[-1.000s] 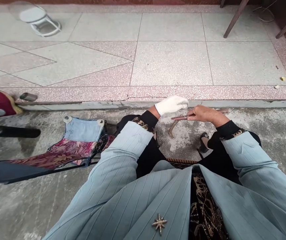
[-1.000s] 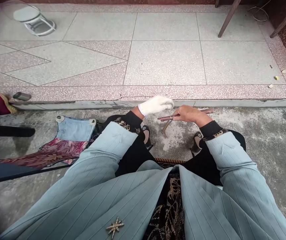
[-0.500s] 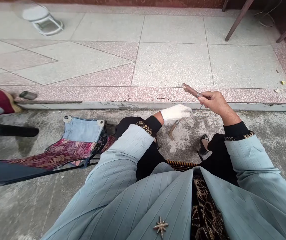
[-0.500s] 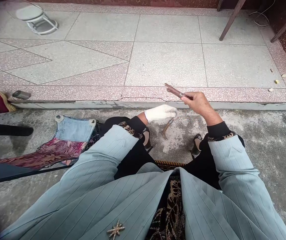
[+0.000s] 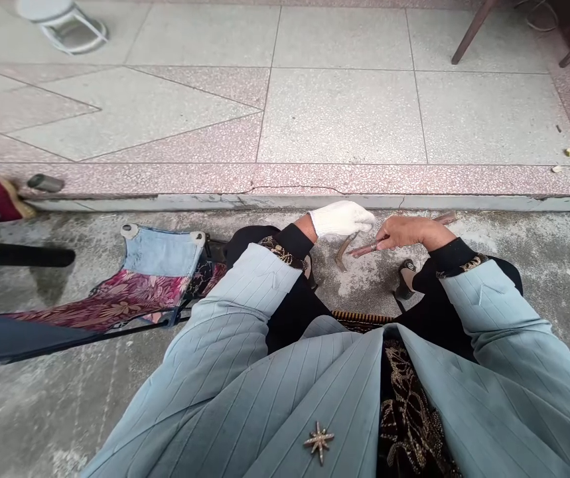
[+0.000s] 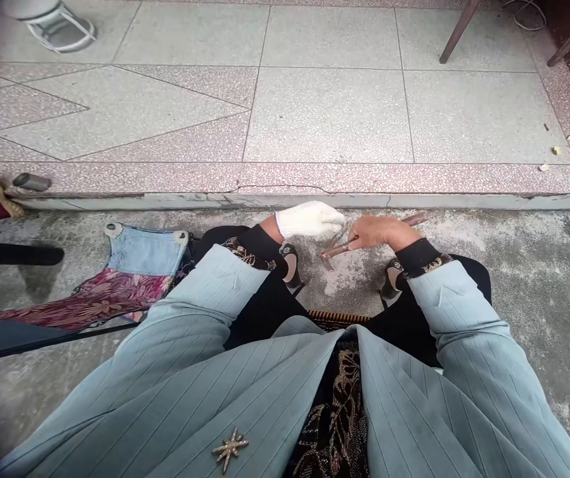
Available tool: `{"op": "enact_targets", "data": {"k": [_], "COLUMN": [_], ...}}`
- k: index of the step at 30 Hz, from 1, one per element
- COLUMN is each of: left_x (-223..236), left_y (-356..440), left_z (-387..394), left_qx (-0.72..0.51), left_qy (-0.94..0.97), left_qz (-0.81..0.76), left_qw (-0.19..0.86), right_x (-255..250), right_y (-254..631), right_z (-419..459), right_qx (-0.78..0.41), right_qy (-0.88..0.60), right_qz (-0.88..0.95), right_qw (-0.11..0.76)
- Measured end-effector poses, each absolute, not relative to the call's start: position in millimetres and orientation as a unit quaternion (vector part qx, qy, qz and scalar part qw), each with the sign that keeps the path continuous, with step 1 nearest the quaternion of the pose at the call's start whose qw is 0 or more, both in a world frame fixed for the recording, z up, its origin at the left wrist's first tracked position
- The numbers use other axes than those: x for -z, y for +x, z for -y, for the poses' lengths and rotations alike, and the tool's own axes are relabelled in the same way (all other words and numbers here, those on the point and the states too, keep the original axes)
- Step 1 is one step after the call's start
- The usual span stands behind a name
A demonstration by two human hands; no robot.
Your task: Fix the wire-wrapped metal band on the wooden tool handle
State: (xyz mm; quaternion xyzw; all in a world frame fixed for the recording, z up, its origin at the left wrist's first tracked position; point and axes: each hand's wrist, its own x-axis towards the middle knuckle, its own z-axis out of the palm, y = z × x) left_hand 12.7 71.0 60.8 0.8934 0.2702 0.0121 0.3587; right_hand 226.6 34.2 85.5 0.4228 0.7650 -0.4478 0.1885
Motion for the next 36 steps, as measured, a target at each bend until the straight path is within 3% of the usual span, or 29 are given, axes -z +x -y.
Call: {"op": "enact_targets", "data": {"k": [4,7,10,13,19,23,26,29,31,36], "left_x": [-66.7,-69.4,-64.8,-59.0,-74.3,-86.5,-88.1,-83.2,-78.2,-71.7], "left_y": [9.0,8.8,11.0,13.7,10.4,6.4,2.8,-2.6,-6.8,-13.8], "left_z": [-76.0,-79.5,-80.9,-79.8,-74.7,-71.4,-72.6,-78.5,-83.0,-89.6], "left_qx": [-0.052,-0.109,-0.089,-0.032,-0.023,-0.006,-0.010,-0.047,-0.071,-0.102], "left_qy": [0.880,0.847,0.839,0.841,0.827,0.794,0.807,0.844,0.864,0.874], "left_qz": [-0.273,-0.297,-0.291,-0.275,-0.205,-0.164,-0.186,-0.232,-0.247,-0.310], "left_qw": [0.386,0.427,0.451,0.465,0.524,0.586,0.560,0.482,0.433,0.360], "right_x": [-101.2,-112.9,-119.4,-120.2,-113.2,-104.5,-95.5,-85.9,-81.6,-90.0], "right_y": [237.1,252.0,262.2,267.6,271.2,262.1,248.7,233.7,225.6,220.9], "right_z": [-32.1,-34.3,-38.8,-46.2,-57.4,-55.1,-51.7,-46.8,-42.3,-31.7], "right_qx": [0.524,0.512,0.479,0.430,0.252,0.163,0.138,0.203,0.299,0.450], "right_qy": [0.382,0.458,0.515,0.562,0.684,0.678,0.649,0.568,0.485,0.369], "right_qz": [-0.761,-0.711,-0.637,-0.598,-0.644,-0.711,-0.747,-0.785,-0.805,-0.808], "right_qw": [0.034,-0.152,-0.315,-0.378,-0.232,-0.086,0.036,0.143,0.167,0.091]}}
